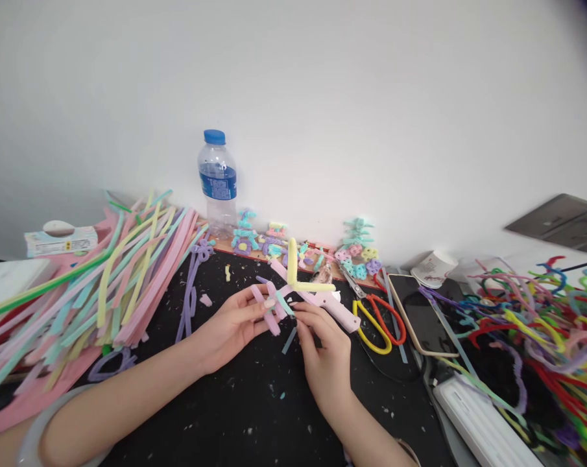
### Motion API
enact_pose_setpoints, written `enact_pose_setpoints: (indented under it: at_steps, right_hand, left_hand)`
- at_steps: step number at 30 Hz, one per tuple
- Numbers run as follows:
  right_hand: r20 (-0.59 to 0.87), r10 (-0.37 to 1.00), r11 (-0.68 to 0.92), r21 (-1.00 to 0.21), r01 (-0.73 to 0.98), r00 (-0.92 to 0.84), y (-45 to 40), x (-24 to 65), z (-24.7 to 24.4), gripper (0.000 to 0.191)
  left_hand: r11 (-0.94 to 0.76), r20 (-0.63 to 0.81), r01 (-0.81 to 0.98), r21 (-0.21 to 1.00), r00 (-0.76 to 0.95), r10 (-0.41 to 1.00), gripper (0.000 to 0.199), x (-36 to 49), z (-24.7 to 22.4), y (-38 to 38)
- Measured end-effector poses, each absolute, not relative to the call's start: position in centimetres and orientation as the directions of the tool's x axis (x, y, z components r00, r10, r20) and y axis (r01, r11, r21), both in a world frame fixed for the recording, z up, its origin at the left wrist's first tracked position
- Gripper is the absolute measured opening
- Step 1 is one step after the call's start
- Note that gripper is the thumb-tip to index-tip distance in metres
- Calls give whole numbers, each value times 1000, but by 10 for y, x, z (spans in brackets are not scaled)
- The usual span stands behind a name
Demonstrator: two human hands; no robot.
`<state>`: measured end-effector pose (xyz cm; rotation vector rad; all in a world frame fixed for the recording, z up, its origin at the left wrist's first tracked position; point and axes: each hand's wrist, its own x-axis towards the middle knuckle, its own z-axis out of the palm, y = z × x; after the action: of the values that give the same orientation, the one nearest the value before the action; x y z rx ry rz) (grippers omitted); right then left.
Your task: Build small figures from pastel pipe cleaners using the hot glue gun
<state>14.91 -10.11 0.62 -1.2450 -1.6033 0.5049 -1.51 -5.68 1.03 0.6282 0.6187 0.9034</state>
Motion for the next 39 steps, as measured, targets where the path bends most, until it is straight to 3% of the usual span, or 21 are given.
enact_pose_setpoints:
  at_steps: [4, 8, 11, 22, 30, 39]
  right_hand:
    - [140, 985, 124, -980, 154, 98, -102, 146, 3, 12]
    - [-41, 996, -30, -989, -142, 74, -100, 144, -1, 10]
    - [-95, 995, -85, -967, -242, 33, -97, 145, -3, 13]
    - [-135, 991, -134, -966, -221, -8, -93, 151, -2, 22]
    - [-159, 987, -155, -964, -214, 4, -94, 151, -3, 21]
    - [-193, 979, -202, -946, -253, -61, -94, 152, -1, 16]
  left_hand:
    - [495, -252, -501, 710, 477, 842, 9, -15, 12, -56]
    - [493, -254, -484, 723, 477, 841, 9, -15, 13, -56]
    - [489, -248, -478, 730, 482, 840, 10, -16, 12, -57]
    - [517, -195, -443, 733, 591, 783, 7, -19, 13, -59]
    - [523, -242, -417, 744, 562, 791, 14, -18, 13, -58]
    - [500, -215, -453, 738, 545, 811, 9, -18, 12, -57]
